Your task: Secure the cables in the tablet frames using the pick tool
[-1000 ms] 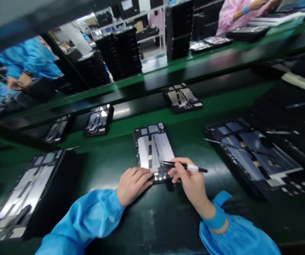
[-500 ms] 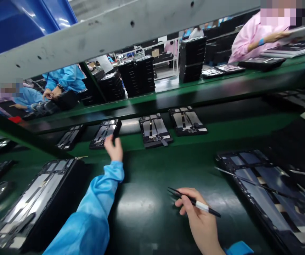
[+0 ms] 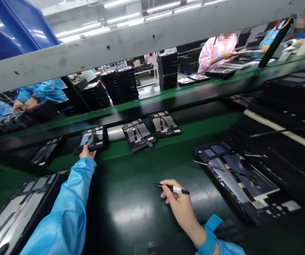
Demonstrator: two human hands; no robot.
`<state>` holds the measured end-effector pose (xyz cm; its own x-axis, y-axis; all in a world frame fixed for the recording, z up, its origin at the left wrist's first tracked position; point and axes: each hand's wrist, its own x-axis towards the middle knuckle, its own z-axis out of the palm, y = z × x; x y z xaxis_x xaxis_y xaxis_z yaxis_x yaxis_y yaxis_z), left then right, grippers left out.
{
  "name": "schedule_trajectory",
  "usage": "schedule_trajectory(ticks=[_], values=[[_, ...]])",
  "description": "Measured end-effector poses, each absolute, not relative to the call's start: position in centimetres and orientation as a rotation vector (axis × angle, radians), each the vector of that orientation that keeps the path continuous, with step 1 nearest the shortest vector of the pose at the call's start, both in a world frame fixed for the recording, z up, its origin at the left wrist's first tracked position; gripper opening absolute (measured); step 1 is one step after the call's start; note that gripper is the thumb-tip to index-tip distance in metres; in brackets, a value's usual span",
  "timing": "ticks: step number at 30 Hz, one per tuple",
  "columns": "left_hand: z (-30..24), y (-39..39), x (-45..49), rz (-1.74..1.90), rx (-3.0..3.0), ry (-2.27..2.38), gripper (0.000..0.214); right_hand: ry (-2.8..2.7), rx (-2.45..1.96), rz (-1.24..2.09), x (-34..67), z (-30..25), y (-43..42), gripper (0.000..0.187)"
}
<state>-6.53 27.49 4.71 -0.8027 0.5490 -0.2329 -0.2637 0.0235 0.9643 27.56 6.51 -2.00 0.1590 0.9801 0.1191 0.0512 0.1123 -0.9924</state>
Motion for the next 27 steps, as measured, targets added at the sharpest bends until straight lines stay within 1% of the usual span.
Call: schedule_trajectory(ticks=[3, 5, 9, 12, 14, 17, 19, 22, 25, 27], values=[[5.6, 24.0, -4.0, 1.805, 0.25, 1.6, 0.026, -1.149, -1.225, 0.963, 27.7, -1.7, 6.5, 0.036], [5.6, 19.6, -2.3, 1.745, 0.256, 1.519, 0.018, -1.131, -1.21, 0.937, 27.7, -1.4, 6.3, 0.035], [4.5, 8.6, 0.5, 1.509, 0.22, 1.478, 0.016, -1.048, -1.16, 0.829, 27.9, -0.8, 5.8, 0.029], [3.2, 3.6, 2.3, 1.182, 0.156, 1.459, 0.024, -0.983, -1.108, 0.724, 28.1, -0.6, 5.5, 0.025], [2.4, 3.2, 3.2, 1.132, 0.124, 1.443, 0.023, -0.978, -1.095, 0.696, 28.3, -0.5, 5.4, 0.023], [1.6, 5.4, 4.3, 1.29, 0.142, 1.423, 0.018, -1.003, -1.115, 0.708, 28.5, -0.6, 5.3, 0.024], [1.3, 6.8, 4.8, 1.384, 0.169, 1.405, 0.019, -1.025, -1.123, 0.727, 28.5, -0.7, 5.4, 0.026], [0.9, 6.3, 5.8, 1.401, 0.199, 1.38, 0.023, -1.046, -1.118, 0.762, 28.4, -0.8, 5.7, 0.03], [0.6, 2.9, 6.9, 1.293, 0.235, 1.268, 0.026, -1.056, -1.141, 0.853, 28.5, -0.7, 5.8, 0.035], [0.6, 0.3, 7.0, 1.07, 0.245, 1.158, 0.025, -1.113, -1.191, 0.933, 29.2, -0.4, 5.5, 0.038]])
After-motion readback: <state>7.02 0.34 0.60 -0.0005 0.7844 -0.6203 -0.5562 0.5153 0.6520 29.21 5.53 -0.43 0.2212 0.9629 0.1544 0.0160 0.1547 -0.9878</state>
